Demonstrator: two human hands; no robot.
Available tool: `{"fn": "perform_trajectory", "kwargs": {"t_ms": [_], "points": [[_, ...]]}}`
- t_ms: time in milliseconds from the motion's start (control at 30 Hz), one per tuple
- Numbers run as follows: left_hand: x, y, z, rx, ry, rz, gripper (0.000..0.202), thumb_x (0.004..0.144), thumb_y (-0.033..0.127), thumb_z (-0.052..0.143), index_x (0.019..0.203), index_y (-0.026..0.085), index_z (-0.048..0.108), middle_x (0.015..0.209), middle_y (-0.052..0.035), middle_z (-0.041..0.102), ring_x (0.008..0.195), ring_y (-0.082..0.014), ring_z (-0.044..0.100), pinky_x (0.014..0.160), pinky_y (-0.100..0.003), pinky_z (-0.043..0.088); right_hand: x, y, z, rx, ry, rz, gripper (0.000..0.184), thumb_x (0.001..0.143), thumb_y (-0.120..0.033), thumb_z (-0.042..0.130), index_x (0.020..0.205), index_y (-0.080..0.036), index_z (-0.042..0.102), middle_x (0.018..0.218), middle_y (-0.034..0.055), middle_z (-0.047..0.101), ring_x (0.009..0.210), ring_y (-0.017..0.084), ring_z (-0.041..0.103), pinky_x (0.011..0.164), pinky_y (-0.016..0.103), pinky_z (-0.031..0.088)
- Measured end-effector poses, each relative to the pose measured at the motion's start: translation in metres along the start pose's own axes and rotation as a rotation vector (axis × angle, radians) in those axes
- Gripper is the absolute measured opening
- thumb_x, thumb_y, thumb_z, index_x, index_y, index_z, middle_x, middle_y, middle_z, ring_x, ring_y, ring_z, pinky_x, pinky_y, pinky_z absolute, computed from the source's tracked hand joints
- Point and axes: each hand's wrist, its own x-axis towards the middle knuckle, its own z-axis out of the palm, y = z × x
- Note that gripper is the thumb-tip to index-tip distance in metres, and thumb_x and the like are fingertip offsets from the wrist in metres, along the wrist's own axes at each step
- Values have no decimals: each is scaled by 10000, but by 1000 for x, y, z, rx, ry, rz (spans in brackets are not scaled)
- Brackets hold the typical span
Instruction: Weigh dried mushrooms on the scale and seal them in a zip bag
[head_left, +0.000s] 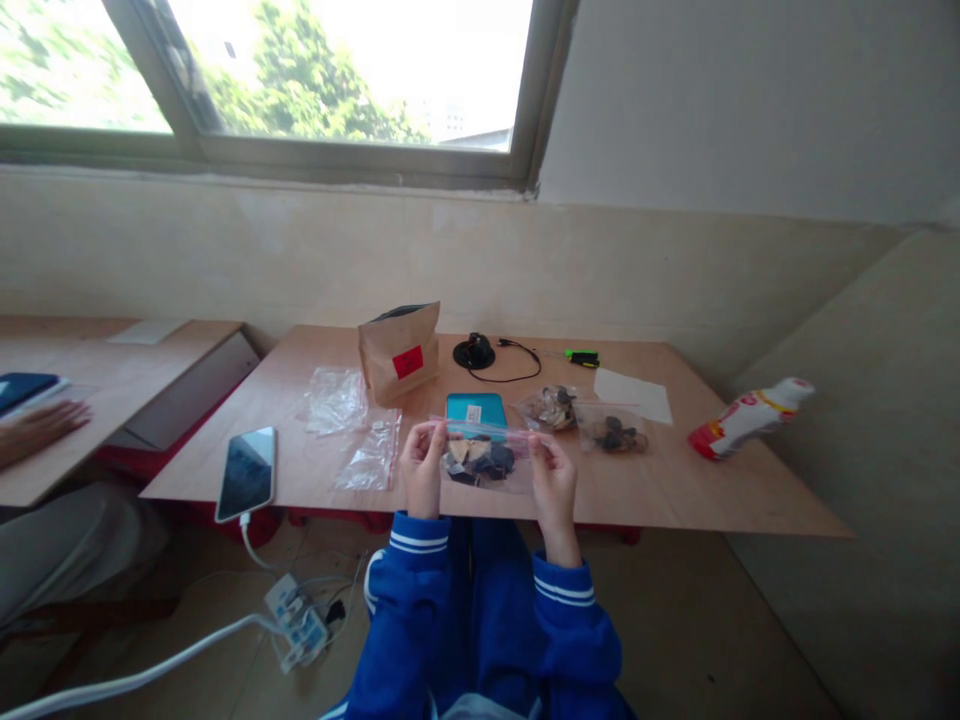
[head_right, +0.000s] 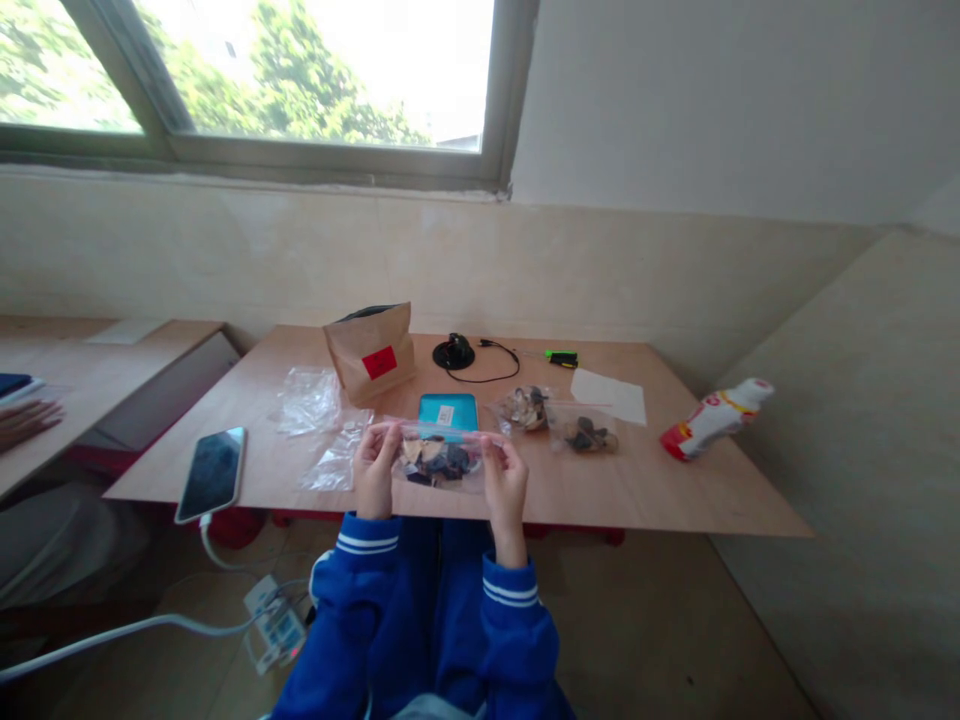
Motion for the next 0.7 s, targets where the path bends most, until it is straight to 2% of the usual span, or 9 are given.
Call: {"fn": "perform_trajectory", "kwargs": {"t_ms": [167,400,533,700], "points": [[4,-2,-3,-24,-24,-51,285,768,445,665,816,166,630,828,-32,682,765,-136,643,724,-254,506,1,-6,0,-99,107,-28,525,850,-607,456,805,-143,699,817,102,743,783,240,687,723,335,537],[7,-3,-12,82,-39,26,275,775,437,660,803,164,651,801,-24,676,790,-146,632,750,-265,502,-1,-13,5,-107,150,-34,536,875,-607,415,716,-159,662,720,91,725,612,211,650,595,309,504],[4,-4,-8,147,12,116,274,798,432,640,812,159,653,801,-31,675,793,-150,629,753,-268,496,-3,-13,11,-53,156,-13,522,883,-604,404,701,-167,624,700,86,719,579,194,647,586,302,496],[-2,-7,-1,187,69,149,265,815,423,626,827,160,648,804,-28,671,776,-140,617,735,-255,482,-1,-13,14,-11,256,-14,521,880,-599,410,644,-173,594,611,71,686,541,188,628,581,303,485]]}}
